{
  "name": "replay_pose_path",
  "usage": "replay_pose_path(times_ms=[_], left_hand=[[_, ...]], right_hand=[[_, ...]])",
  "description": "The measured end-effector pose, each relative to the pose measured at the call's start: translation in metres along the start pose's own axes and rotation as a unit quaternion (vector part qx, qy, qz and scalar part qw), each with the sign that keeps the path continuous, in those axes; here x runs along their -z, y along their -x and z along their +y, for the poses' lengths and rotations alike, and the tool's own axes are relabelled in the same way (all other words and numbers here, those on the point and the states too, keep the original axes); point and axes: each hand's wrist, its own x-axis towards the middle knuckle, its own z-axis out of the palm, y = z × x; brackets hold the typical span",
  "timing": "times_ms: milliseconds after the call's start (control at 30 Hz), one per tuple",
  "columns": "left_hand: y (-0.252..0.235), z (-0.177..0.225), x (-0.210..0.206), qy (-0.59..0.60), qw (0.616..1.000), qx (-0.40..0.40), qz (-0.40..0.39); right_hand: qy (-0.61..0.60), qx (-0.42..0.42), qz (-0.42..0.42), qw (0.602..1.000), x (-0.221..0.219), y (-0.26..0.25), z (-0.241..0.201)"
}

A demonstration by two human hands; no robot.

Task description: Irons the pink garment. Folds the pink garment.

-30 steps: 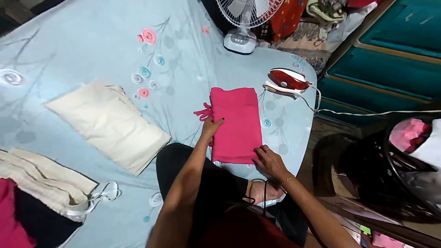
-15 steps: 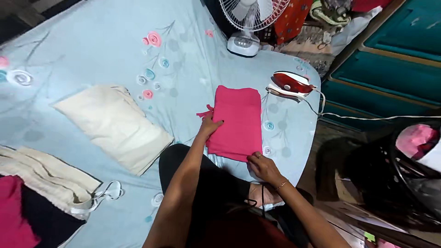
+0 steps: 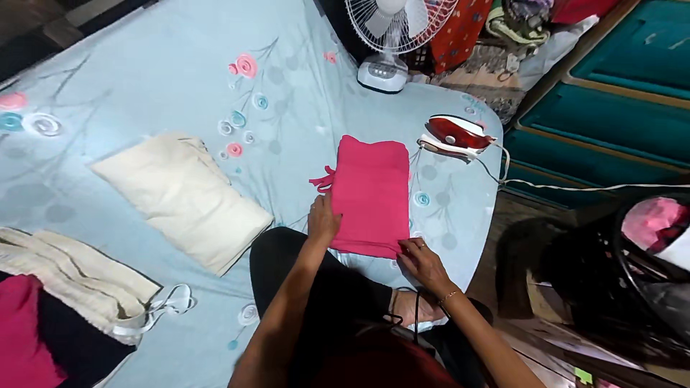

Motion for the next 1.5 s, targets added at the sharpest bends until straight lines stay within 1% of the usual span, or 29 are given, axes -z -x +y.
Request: replay_pose_path(times_ms=[67, 100, 133, 200, 233, 300, 367, 433, 500, 533, 567, 633, 667, 800, 867, 933, 967, 1000, 1033, 1067, 1100, 1167, 1200, 1300, 1367, 1433, 1500], left_hand=[[0.021, 0.002, -0.014, -0.027, 0.993, -0.102, 0.048], [0.034, 0.008, -0.021, -0.032, 0.986, -0.156, 0.05], [0.047, 0.015, -0.027, -0.033, 0.978, -0.205, 0.032], [0.066, 0.025, -0.045, -0.041, 0.955, -0.29, -0.052], [0.071, 0.023, -0.06, -0.036, 0.936, -0.345, -0.055], [0.072, 0.016, -0.091, -0.024, 0.901, -0.433, -0.015], [0.067, 0.015, -0.112, -0.03, 0.876, -0.48, 0.046], [0.063, 0.018, -0.123, -0.043, 0.858, -0.502, 0.099], [0.061, 0.023, -0.127, -0.052, 0.851, -0.509, 0.123], [0.061, 0.026, -0.127, -0.052, 0.858, -0.498, 0.113], [0.061, 0.03, -0.122, -0.046, 0.877, -0.473, 0.072], [0.059, 0.04, -0.108, -0.022, 0.918, -0.393, -0.051], [0.057, 0.044, -0.104, -0.012, 0.927, -0.366, -0.081], [0.053, 0.049, -0.105, 0.006, 0.94, -0.338, -0.038], [0.052, 0.057, -0.097, -0.008, 0.956, -0.288, -0.059], [0.049, 0.071, -0.085, -0.051, 0.969, -0.214, -0.117], [0.047, 0.082, -0.075, -0.08, 0.968, -0.168, -0.171], [0.043, 0.093, -0.065, -0.106, 0.958, -0.126, -0.233], [0.037, 0.1, -0.058, -0.121, 0.947, -0.101, -0.281], [0.032, 0.102, -0.054, -0.126, 0.939, -0.099, -0.304], [0.029, 0.101, -0.054, -0.118, 0.939, -0.119, -0.301], [0.026, 0.087, -0.06, -0.054, 0.951, -0.172, -0.25], [0.026, 0.083, -0.061, -0.041, 0.955, -0.173, -0.236], [0.034, 0.101, -0.044, -0.036, 0.959, -0.074, -0.272], [0.034, 0.106, -0.043, -0.015, 0.962, -0.021, -0.271], [0.03, 0.11, -0.044, -0.024, 0.958, 0.011, -0.287], [0.027, 0.119, -0.042, -0.076, 0.937, 0.022, -0.341]], right_hand=[[-0.008, -0.037, -0.002, 0.999, 0.001, 0.002, 0.002], [-0.006, -0.049, -0.005, 0.999, 0.001, 0.0, 0.003], [-0.001, -0.055, -0.006, 0.998, 0.0, -0.002, 0.003], [0.005, -0.059, -0.006, 0.998, -0.003, -0.006, 0.002], [0.008, -0.055, 0.0, 0.998, -0.004, -0.008, 0.001], [-0.004, -0.052, 0.016, 0.999, -0.006, -0.012, 0.0], [-0.028, -0.052, 0.039, 0.997, -0.005, -0.013, -0.001], [-0.042, -0.049, 0.061, 0.996, -0.002, -0.013, -0.003], [-0.052, -0.048, 0.071, 0.995, 0.002, -0.016, -0.006], [-0.055, -0.048, 0.073, 0.995, 0.003, -0.018, -0.007], [-0.057, -0.047, 0.072, 0.995, 0.005, -0.02, -0.008], [-0.059, -0.051, 0.064, 0.995, 0.007, -0.023, -0.008], [-0.058, -0.054, 0.058, 0.995, 0.009, -0.024, -0.008], [-0.046, -0.062, 0.047, 0.996, 0.012, -0.021, -0.006], [-0.045, -0.061, 0.043, 0.996, 0.012, -0.019, -0.006], [-0.052, -0.057, 0.042, 0.996, 0.011, -0.018, -0.009], [-0.057, -0.052, 0.045, 0.996, 0.01, -0.018, -0.01], [-0.062, -0.046, 0.049, 0.996, 0.009, -0.018, -0.012], [-0.066, -0.042, 0.054, 0.995, 0.008, -0.02, -0.014], [-0.071, -0.038, 0.06, 0.995, 0.008, -0.021, -0.016], [-0.074, -0.034, 0.067, 0.994, 0.008, -0.022, -0.017], [-0.08, -0.031, 0.075, 0.993, 0.011, -0.025, -0.018], [-0.081, -0.028, 0.077, 0.993, 0.012, -0.025, -0.018], [-0.084, -0.024, 0.072, 0.994, 0.014, -0.027, -0.017], [-0.086, -0.025, 0.069, 0.994, 0.012, -0.028, -0.016], [-0.087, -0.03, 0.067, 0.994, 0.009, -0.028, -0.015], [-0.086, -0.034, 0.067, 0.993, 0.007, -0.027, -0.014]])
